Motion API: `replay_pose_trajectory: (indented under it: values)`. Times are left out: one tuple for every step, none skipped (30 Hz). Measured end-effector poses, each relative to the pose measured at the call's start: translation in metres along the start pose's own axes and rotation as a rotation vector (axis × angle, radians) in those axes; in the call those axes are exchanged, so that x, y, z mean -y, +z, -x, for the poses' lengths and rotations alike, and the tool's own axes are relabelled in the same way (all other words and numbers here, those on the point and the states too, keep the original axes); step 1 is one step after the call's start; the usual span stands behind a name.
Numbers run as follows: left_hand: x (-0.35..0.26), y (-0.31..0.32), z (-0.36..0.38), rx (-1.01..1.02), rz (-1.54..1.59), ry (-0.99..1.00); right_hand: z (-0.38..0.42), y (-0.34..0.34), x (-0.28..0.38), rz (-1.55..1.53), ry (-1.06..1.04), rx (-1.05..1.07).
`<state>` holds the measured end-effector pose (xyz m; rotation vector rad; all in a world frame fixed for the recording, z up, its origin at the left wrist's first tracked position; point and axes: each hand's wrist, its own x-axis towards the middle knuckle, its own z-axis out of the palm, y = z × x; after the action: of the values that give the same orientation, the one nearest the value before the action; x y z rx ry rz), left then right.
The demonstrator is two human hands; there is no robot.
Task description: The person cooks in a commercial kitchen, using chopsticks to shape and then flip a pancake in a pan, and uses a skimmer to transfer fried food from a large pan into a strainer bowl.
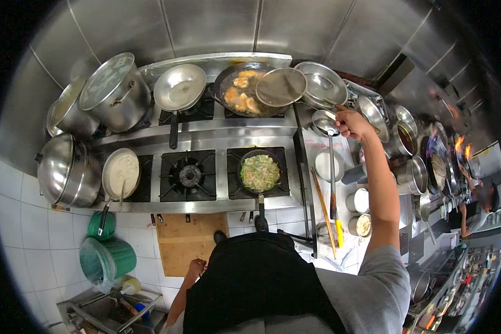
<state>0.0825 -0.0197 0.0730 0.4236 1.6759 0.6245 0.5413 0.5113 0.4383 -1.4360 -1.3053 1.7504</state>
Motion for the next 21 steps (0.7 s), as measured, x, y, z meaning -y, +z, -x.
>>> replay_pose_trajectory:
  values:
    - [0.000, 0.001, 0.000, -0.005, 0.011, 0.001, 0.000, 0.000, 0.000, 0.001, 0.000, 0.001]
    - [-0.001, 0.001, 0.001, -0.010, 0.023, 0.001, -0.001, -0.001, -0.001, -0.004, 0.004, 0.015]
    - [-0.001, 0.002, 0.001, -0.015, 0.034, 0.002, -0.001, -0.001, -0.002, -0.010, 0.008, 0.029]
    - [-0.003, 0.002, 0.002, -0.019, 0.044, 0.004, 0.000, 0.002, -0.001, -0.010, 0.007, 0.029]
    - [-0.016, 0.004, 0.009, -0.019, 0.044, 0.006, 0.003, 0.007, 0.002, 0.011, -0.026, -0.002]
    - [-0.029, 0.005, 0.017, -0.019, -0.092, 0.012, 0.006, 0.012, 0.005, 0.032, -0.057, -0.033]
    - [-0.039, 0.006, 0.024, -0.018, -0.227, 0.017, 0.009, 0.017, 0.007, 0.033, -0.057, -0.031]
    - [-0.035, 0.006, 0.021, -0.019, -0.225, 0.017, 0.012, 0.022, 0.009, 0.068, -0.087, -0.083]
    - [-0.024, 0.005, 0.015, -0.021, -0.177, 0.047, 0.014, 0.024, 0.010, 0.102, -0.118, -0.137]
    - [-0.015, 0.004, 0.010, -0.023, -0.130, 0.077, 0.012, 0.022, 0.009, 0.102, -0.118, -0.137]
    - [0.014, 0.001, -0.011, -0.022, -0.130, 0.078, 0.007, 0.019, 0.007, 0.158, -0.154, -0.138]
    - [0.053, -0.003, -0.040, 0.009, -0.079, 0.010, 0.001, 0.014, 0.004, 0.214, -0.191, -0.141]
    - [0.078, -0.008, -0.062, 0.041, -0.030, -0.058, -0.005, 0.010, 0.003, 0.213, -0.191, -0.146]
    - [0.091, -0.015, -0.073, 0.045, -0.033, -0.056, -0.012, 0.004, 0.001, 0.386, -0.274, -0.194]
    - [0.101, -0.022, -0.081, 0.054, -0.472, 0.520, -0.020, 0.000, -0.001, 0.558, -0.354, -0.240]
    - [0.105, -0.026, -0.085, 0.058, -0.904, 1.100, -0.027, -0.004, -0.003, 0.558, -0.353, -0.244]
    - [0.095, -0.020, -0.082, 0.061, -0.905, 1.103, -0.034, -0.007, -0.006, 0.756, -0.478, -0.340]
    - [0.076, -0.011, -0.068, 0.032, -0.502, 0.526, -0.040, -0.010, -0.007, 0.954, -0.601, -0.436]
    - [0.063, -0.011, -0.048, 0.003, -0.095, -0.045, -0.044, -0.010, -0.007, 0.955, -0.600, -0.441]
    - [0.057, -0.005, -0.051, 0.013, -0.033, -0.101, -0.048, -0.006, -0.006, 0.974, -0.582, -0.458]
    - [0.054, -0.005, -0.047, 0.033, -0.075, -0.052, -0.051, -0.002, -0.005, 0.993, -0.565, -0.475]
